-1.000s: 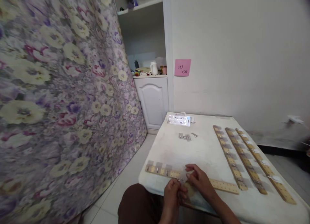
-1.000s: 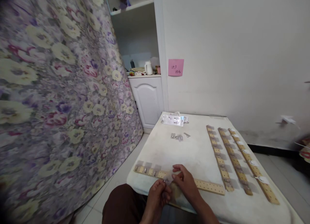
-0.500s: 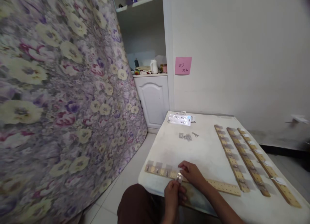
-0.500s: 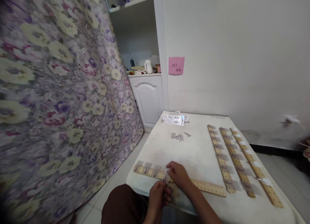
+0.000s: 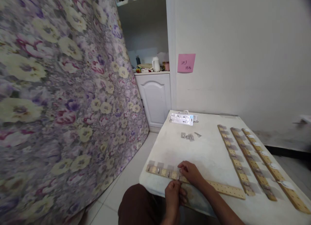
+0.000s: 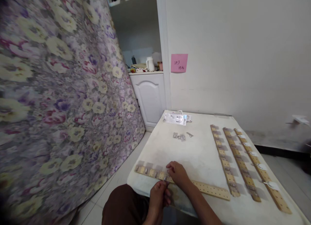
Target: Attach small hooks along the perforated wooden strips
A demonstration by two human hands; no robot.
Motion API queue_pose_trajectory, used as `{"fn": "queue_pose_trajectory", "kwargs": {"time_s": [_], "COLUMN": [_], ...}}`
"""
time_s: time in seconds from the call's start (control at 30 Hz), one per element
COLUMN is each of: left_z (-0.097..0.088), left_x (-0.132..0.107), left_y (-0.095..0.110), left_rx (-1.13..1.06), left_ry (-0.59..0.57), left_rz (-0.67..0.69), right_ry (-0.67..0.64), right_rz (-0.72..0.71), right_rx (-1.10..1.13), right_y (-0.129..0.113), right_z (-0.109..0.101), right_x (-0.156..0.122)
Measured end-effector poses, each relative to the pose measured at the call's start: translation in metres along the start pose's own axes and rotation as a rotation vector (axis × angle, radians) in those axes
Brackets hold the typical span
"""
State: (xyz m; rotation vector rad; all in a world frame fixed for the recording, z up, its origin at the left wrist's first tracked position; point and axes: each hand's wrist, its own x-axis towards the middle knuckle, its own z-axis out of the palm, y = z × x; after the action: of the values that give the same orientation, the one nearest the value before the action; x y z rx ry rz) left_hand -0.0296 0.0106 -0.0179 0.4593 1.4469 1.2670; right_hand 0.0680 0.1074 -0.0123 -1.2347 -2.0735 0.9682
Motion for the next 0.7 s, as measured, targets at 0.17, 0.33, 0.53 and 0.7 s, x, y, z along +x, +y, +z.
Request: {"fn": "queue_pose_trajectory", "kwargs": {"time_s": [0.17,0.33,0.53,0.7], "left_z": [0.0001,-0.001,-0.0026,-0.0024], "left_x": [-0.0019,0.0001,0.002,0.0019], "left_y": [0.0,-0.0013,-0.0034,-0.0035], "left_rx": [-0.004,0.016,0.008,-0.004], "left_ry": [-0.007,-0.024,-0.044,-0.051], "left_rz": [0.036,0.034,0.041,0.047], "right_ry": [0.003,-0.008,-0.046,-0.054], "right_rz": [0.006,0.01,0.001,0.005], "right_rx": [0.022,0.04,0.062,0.061], "right_y": [-0.0004,0.0003,0.0028,0.0028], "right_z": [-0.0006,-0.0008,-0.0013,-0.0011], "right_x": [-0.0004,-0.0019,-0.0033,-0.0029]}}
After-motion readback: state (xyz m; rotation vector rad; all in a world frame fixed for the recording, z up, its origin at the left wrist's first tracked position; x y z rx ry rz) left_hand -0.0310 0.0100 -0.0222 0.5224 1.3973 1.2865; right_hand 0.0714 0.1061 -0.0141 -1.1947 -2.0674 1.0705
